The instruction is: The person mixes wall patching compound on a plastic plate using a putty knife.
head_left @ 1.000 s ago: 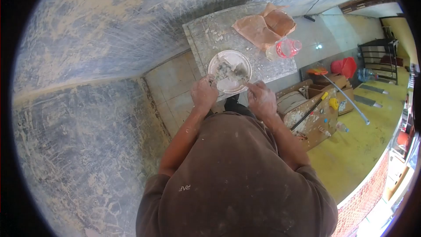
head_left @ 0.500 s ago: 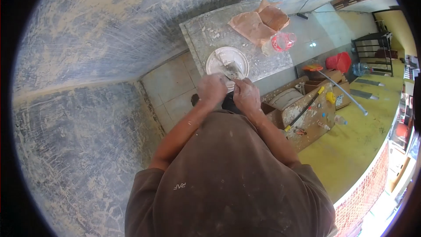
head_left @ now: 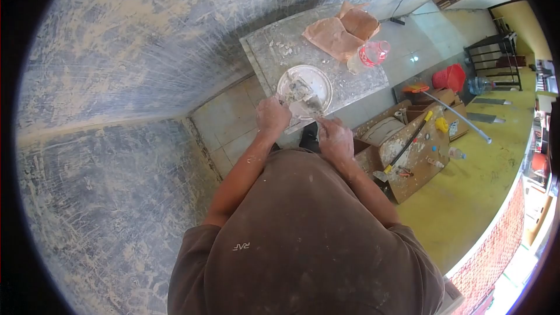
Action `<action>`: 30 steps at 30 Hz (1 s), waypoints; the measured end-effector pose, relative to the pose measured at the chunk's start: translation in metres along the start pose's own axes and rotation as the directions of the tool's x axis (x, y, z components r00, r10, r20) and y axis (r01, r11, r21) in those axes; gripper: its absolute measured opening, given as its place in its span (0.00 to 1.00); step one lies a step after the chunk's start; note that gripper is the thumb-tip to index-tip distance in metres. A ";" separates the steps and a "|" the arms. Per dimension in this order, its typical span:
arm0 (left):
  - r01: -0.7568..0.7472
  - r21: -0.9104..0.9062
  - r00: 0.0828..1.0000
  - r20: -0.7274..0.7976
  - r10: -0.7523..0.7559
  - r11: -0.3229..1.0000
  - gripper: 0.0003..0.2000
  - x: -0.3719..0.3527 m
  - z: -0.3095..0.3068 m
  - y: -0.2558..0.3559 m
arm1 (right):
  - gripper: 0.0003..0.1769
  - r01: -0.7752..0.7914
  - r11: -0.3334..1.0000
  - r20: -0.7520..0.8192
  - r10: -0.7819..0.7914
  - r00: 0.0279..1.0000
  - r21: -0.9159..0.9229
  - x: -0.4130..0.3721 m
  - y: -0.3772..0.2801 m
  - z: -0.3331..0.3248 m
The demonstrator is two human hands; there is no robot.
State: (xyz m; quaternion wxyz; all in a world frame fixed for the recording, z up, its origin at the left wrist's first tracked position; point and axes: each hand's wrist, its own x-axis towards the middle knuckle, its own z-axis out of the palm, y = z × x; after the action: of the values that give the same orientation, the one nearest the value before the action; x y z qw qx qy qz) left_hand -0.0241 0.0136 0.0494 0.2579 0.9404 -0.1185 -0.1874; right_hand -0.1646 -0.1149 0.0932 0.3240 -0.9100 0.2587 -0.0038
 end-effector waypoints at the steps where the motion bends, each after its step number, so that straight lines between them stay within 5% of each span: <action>1: -0.026 -0.014 1.000 0.000 0.026 1.000 0.12 0.000 0.000 0.001 | 0.15 0.006 1.000 0.011 -0.007 1.000 0.021 -0.004 -0.002 0.000; 7: -0.157 -0.001 0.987 0.024 0.157 0.988 0.12 -0.013 0.002 0.017 | 0.17 0.035 0.999 -0.030 -0.034 0.999 0.033 -0.002 -0.004 0.017; 17: -0.128 -0.042 0.992 0.001 0.128 0.991 0.13 0.008 0.013 -0.005 | 0.18 -0.042 0.999 -0.083 0.044 0.996 0.024 -0.013 -0.001 0.017; 20: -0.100 -0.130 0.995 0.007 0.101 0.987 0.14 0.011 0.023 -0.010 | 0.19 -0.019 1.000 -0.082 0.021 0.996 0.020 -0.014 -0.003 0.017; 22: 0.109 -0.454 0.988 0.151 -0.045 0.884 0.15 0.018 0.030 -0.013 | 0.19 -0.031 0.998 -0.131 0.039 0.991 0.063 -0.015 -0.002 0.024; 25: 0.234 -0.610 0.958 0.279 -0.071 0.757 0.17 0.015 0.031 -0.010 | 0.20 -0.087 0.984 -0.089 0.102 0.991 0.156 -0.019 -0.007 0.018; 29: 0.096 -0.673 0.975 0.211 0.067 0.734 0.16 0.000 0.030 -0.003 | 0.20 -0.090 0.970 -0.083 0.111 0.990 0.224 -0.014 -0.011 0.016; 30: 0.168 -0.791 0.969 0.241 0.048 0.588 0.16 -0.006 0.034 -0.003 | 0.19 -0.078 0.973 -0.051 0.091 0.995 0.217 -0.013 -0.015 0.013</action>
State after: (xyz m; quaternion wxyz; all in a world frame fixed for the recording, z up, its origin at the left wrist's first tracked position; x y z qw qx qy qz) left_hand -0.0437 0.0034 0.0223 0.6328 0.6954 -0.0187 -0.3400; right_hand -0.1671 -0.0911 0.0934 0.4123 -0.8573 0.3050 -0.0454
